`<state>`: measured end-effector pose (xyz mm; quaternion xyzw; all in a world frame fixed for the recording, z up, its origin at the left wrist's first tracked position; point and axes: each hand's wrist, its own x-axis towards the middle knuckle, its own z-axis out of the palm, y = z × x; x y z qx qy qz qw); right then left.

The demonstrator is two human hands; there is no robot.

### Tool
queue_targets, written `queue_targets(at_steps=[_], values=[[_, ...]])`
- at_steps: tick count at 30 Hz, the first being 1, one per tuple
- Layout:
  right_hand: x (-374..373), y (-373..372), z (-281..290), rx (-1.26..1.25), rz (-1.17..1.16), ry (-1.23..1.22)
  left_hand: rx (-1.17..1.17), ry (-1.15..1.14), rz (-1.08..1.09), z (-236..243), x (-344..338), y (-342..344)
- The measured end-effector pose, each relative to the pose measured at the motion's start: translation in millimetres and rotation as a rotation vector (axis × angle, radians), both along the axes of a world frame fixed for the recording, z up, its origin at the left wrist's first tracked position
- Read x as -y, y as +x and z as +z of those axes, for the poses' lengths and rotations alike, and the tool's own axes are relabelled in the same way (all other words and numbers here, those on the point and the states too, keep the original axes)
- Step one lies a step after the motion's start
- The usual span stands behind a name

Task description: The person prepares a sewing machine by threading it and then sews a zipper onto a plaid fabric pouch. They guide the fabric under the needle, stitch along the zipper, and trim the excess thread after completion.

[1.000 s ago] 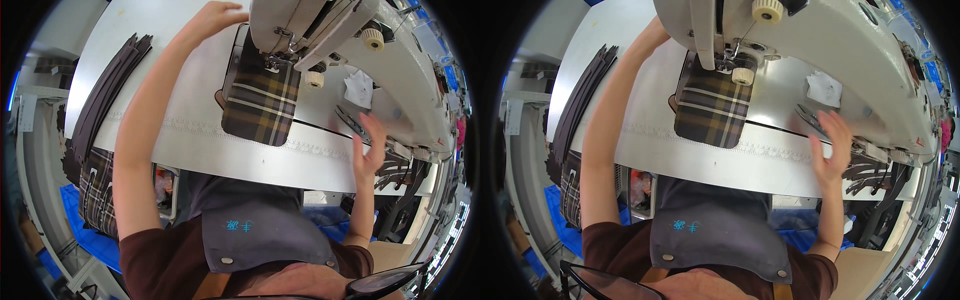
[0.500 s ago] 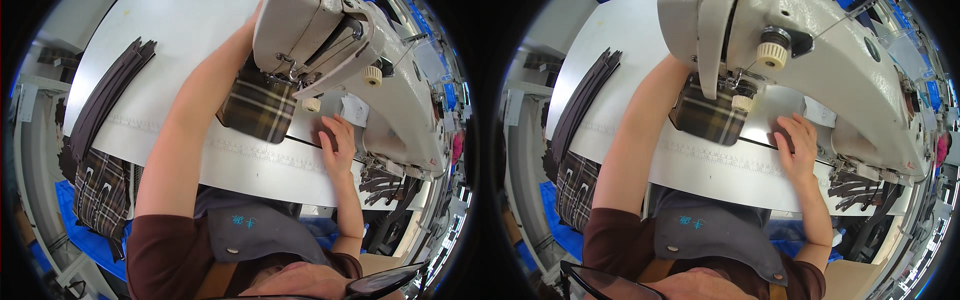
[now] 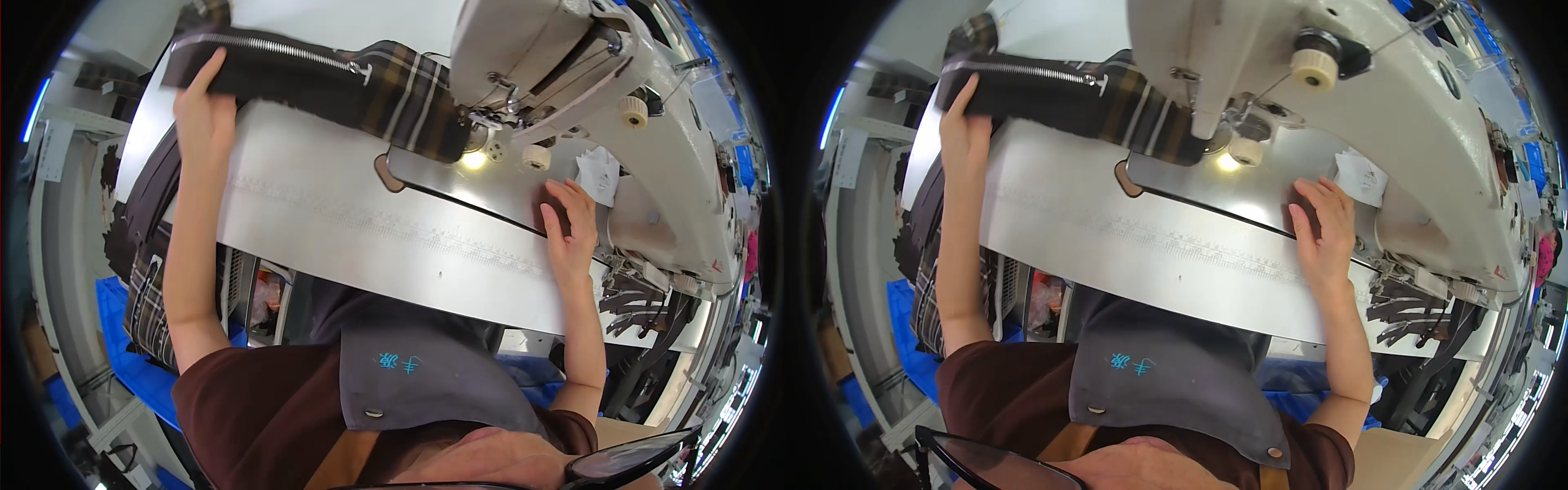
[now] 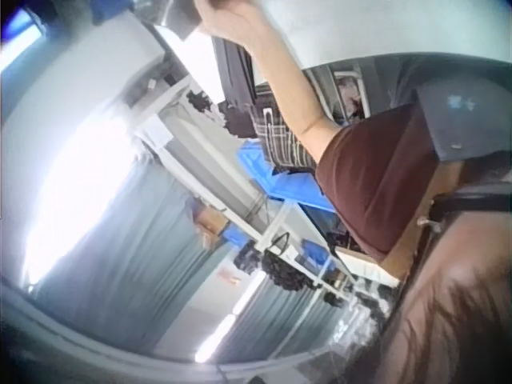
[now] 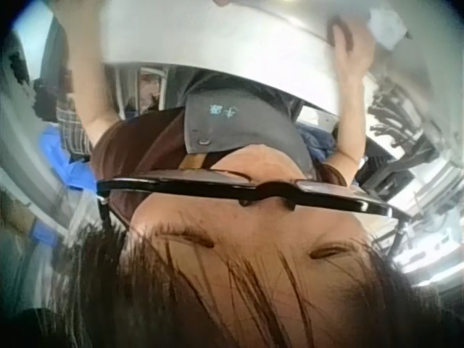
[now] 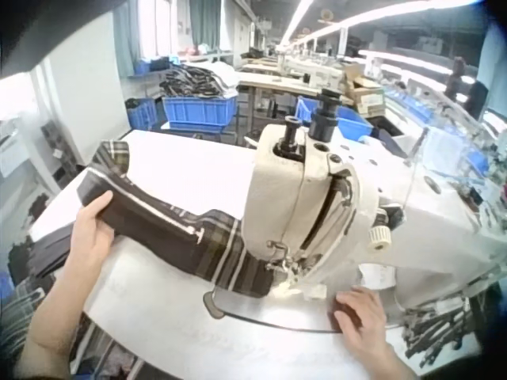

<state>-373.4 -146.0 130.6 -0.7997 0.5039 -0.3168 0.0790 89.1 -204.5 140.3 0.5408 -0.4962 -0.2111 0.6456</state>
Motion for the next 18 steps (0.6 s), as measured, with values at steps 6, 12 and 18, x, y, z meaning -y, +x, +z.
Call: queue_targets(at_steps=[6,12,18], values=[[-8,13,-1,-0.064,0.087,-0.036,-1.086,-0.097,-0.102,0,-157,-11],[-19,93,10,-0.068,0.456,-0.029,-1.148,-0.084,-0.017,-22,-200,-51],[15,206,-7,-0.105,0.793,-0.301,-1.348,-0.009,-0.223,15,-221,-52]])
